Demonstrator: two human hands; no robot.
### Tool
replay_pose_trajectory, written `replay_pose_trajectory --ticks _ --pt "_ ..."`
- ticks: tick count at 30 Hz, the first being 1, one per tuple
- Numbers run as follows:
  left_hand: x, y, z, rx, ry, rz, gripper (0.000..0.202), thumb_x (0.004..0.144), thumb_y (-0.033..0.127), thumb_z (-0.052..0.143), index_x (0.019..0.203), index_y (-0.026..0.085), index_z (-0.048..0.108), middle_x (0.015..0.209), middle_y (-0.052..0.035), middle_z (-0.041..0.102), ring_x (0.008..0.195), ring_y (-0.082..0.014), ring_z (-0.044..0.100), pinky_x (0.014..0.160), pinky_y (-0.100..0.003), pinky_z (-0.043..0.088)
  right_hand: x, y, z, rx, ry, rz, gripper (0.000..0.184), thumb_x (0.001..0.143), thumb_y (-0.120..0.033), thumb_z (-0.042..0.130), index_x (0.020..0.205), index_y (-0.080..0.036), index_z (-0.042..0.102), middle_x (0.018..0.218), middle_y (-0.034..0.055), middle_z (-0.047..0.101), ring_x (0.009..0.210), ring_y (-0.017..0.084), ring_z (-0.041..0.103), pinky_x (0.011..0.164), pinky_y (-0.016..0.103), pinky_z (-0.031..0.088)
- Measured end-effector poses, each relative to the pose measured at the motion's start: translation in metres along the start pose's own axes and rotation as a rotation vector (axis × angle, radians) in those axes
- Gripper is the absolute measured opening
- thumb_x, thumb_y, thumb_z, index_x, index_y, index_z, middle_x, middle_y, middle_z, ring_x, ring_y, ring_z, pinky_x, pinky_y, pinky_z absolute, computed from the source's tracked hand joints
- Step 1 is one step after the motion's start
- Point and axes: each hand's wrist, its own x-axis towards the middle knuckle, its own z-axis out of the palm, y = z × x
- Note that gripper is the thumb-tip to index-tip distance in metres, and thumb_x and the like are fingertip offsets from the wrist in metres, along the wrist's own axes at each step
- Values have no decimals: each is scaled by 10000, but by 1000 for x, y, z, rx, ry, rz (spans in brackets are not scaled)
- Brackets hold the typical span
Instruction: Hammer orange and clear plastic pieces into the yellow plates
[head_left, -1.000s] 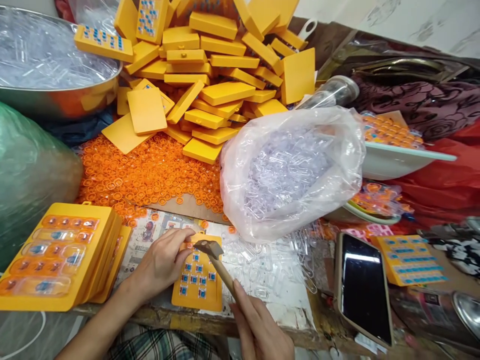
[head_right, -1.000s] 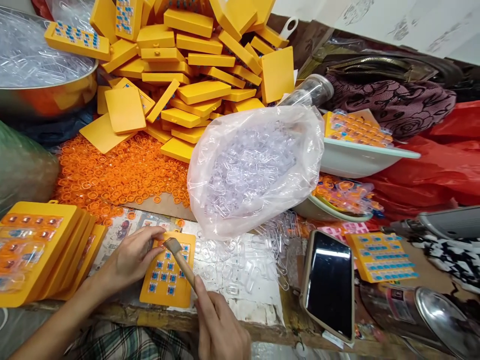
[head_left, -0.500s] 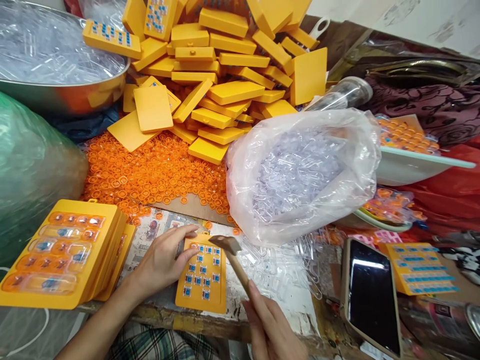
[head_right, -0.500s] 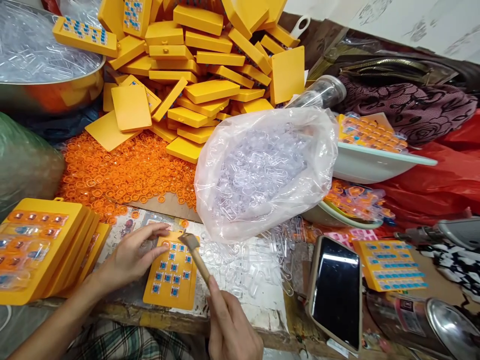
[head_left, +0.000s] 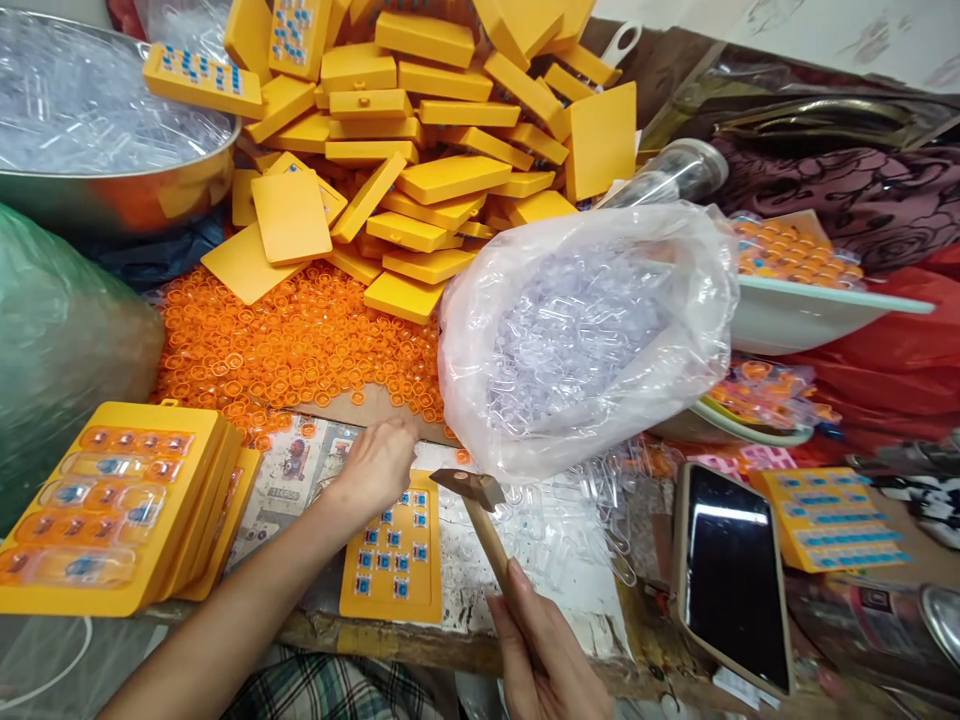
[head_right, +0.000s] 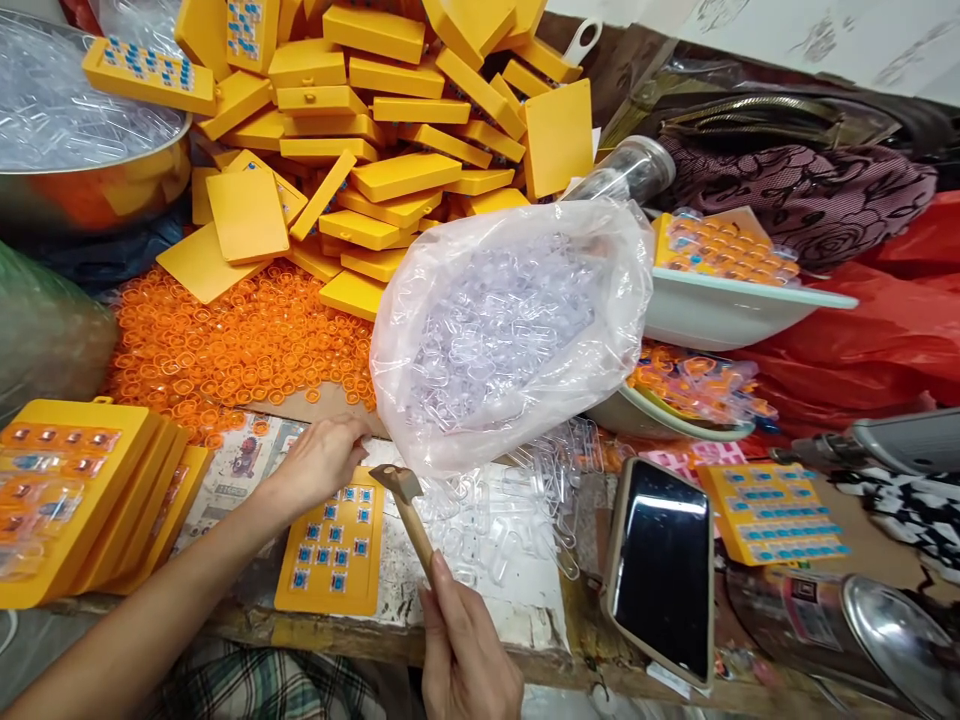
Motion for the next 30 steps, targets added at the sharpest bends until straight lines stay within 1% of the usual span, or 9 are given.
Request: replay_pose_trajectory --ticks 6,9,12,15,18,21,23,26,30 --pt "8 -23 -5 26 156 80 275 897 88 406 914 157 671 938 -99 645 933 -224 580 823 -359 477 1 0 2 -28 -19 2 595 859 -64 560 1392 -294 434 974 43 688 812 145 675 699 228 530" --pt "11 -33 -4 -3 173 135 292 900 87 407 881 168 687 926 -81 648 942 -216 573 834 -357 484 0 0 3 -70 -53 -7 579 877 -87 545 1403 -292 419 950 41 684 806 135 670 706 217 526" --pt "5 -34 -6 -55 205 144 284 890 82 428 873 181 694 922 -61 654 927 -202 582 832 -348 495 -2 1 4 -105 -79 -8 559 889 -111 537 1405 -290 416 924 35 679 776 122 666 695 199 519" --pt "-14 -26 -12 -120 237 129 280 881 106 484 1112 173 628 958 -57 664 899 -183 601 823 -334 509 -4 0 3 -88 -83 -4 564 890 -120 538 1411 -289 408 921 36 675 771 116 666 677 183 511" --pt "-42 -16 -13 -202 181 170 443 879 137 515 1318 178 470 973 -56 662 892 -179 606 828 -336 510 -5 -2 3 -62 -64 -23 539 899 -136 516 1402 -303 422 930 37 681 775 111 670 640 167 502" --pt "-63 -14 -7 -251 118 191 484 879 138 508 1351 203 426 957 -60 652 909 -202 594 844 -373 499 -4 -7 2 -86 -115 -25 482 915 -183 485 1382 -300 458 902 37 682 693 92 656 562 149 480" --pt "-68 -16 -1 -289 123 167 500 872 148 521 1357 211 413 954 -59 646 913 -207 589 849 -381 496 -2 -10 0 -94 -135 -29 476 914 -189 476 1376 -302 467 892 37 681 668 86 651 545 143 475" --pt "-68 -21 3 -364 128 135 546 862 169 539 1379 221 370 954 -50 643 914 -203 589 860 -377 494 -1 -11 -3 -97 -118 -79 542 904 -147 472 1412 -325 404 906 44 687 702 103 661 588 164 495" --pt "-67 -23 1 -427 104 86 620 847 148 547 1411 247 309 925 -22 646 916 -187 594 874 -361 485 -1 -8 -4 -249 -217 -108 532 918 -148 412 1416 -336 395 889 40 689 659 127 660 536 182 481"
